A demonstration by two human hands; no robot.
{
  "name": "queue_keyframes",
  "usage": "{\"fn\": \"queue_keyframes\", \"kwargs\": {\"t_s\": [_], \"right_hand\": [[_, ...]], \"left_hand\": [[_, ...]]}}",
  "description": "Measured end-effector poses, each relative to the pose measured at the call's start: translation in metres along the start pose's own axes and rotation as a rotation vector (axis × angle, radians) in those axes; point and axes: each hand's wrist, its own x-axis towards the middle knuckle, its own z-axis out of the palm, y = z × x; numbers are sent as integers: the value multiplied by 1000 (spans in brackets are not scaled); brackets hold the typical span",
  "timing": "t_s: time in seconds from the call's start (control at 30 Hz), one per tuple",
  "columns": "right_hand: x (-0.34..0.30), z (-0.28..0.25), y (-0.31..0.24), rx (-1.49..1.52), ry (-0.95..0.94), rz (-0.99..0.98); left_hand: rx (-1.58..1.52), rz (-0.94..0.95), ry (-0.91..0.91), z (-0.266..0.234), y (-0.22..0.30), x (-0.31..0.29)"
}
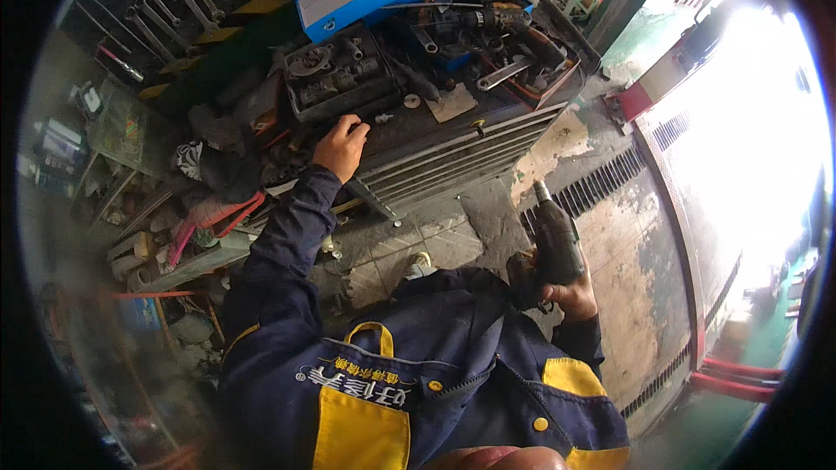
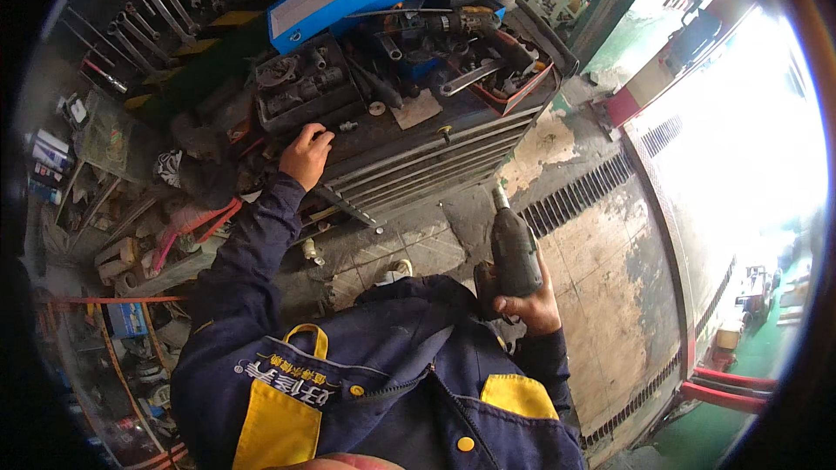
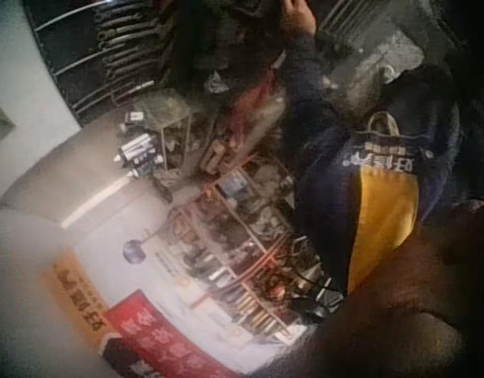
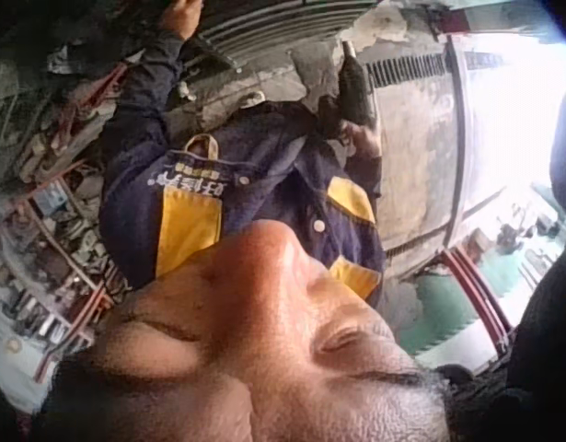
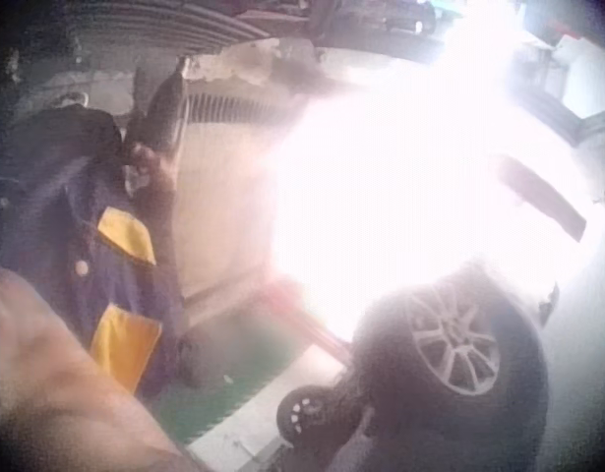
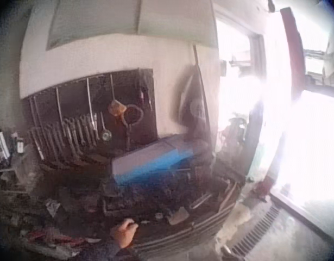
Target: The person uses a cordless impact wrench to remove bolts from a car's underbody shield while the vehicle is raised on a lift. After removing several bolts, the person detaches the shield and places it on the floor.
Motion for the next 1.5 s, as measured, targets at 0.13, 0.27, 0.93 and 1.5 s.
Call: {"fn": "queue_keyframes", "kwargs": {"t_s": [0.13,0.27,0.93,1.5], "right_hand": [[22,19,-5,-36,-36,36],[40,35,-16,-150,-133,-100],[22,34,-40,-318,-191,-202],[32,78,-32,-411,-483,-124]], "left_hand": [[5,-33,67,-6,-3,-8],[-41,-27,60,-22,7,0],[-381,153,-54,-27,118,62],[-1889,-741,-732,-43,173,10]]}}
